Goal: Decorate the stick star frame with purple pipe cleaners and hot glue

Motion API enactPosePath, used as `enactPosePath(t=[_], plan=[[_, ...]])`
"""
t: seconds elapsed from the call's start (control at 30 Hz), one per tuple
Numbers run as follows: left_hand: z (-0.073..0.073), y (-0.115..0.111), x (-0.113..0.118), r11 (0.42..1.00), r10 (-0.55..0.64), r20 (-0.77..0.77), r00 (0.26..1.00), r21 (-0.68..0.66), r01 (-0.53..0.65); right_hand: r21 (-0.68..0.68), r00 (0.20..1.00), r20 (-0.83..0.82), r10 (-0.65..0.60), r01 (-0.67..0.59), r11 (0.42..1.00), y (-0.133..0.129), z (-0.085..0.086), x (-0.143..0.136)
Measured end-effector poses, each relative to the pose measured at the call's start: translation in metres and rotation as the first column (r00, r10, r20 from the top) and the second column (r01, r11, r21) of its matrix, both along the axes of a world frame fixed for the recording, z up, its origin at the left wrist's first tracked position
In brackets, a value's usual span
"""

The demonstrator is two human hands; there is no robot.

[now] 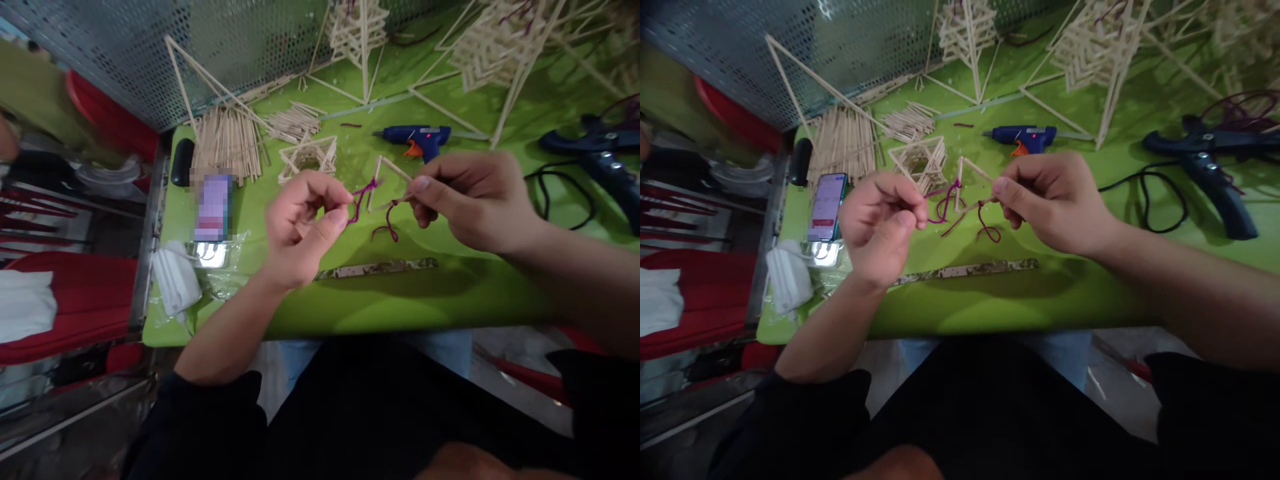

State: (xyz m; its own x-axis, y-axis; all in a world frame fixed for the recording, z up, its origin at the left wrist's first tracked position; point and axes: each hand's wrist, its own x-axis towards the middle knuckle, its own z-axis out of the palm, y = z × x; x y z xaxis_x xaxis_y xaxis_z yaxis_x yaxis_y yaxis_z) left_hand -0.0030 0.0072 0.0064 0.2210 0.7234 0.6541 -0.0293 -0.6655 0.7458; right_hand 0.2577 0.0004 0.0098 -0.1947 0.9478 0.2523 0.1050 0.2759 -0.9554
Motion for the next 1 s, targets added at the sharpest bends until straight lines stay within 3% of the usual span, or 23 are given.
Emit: enactPosePath(t=[0.13, 0.33, 0.47, 0.57, 1.0], plan=[[0.002, -0.013, 0.000, 0.995, 0.091, -0.164, 0.982, 0.047, -0.084, 0.054, 0.995, 0.100, -0.019, 0.014, 0.998, -0.007, 0.004, -0.001], [-0.002, -0.013, -0.006, 0.959, 0.221, -0.242, 0.945, 0.231, -0.165, 0.106, 0.987, 0.158, -0.037, 0.020, 0.994, -0.009, 0.000, 0.000], [-0.001, -0.010, -0.006, 0.885, 0.337, -0.231, 0.913, 0.410, -0.223, 0.133, 0.977, 0.204, -0.057, 0.030, 0.991, -0.008, -0.002, 0.002], [0.002, -0.010, -0.005, 0.837, 0.361, -0.245, 0.900, 0.510, -0.197, 0.154, 0.970, 0.234, -0.070, 0.034, 0.987, -0.008, -0.002, 0.001], [-0.001, -0.009, -0.003, 0.777, 0.425, -0.288, 0.858, 0.602, -0.182, 0.191, 0.975, 0.219, -0.029, -0.014, 0.981, -0.009, -0.003, 0.000]])
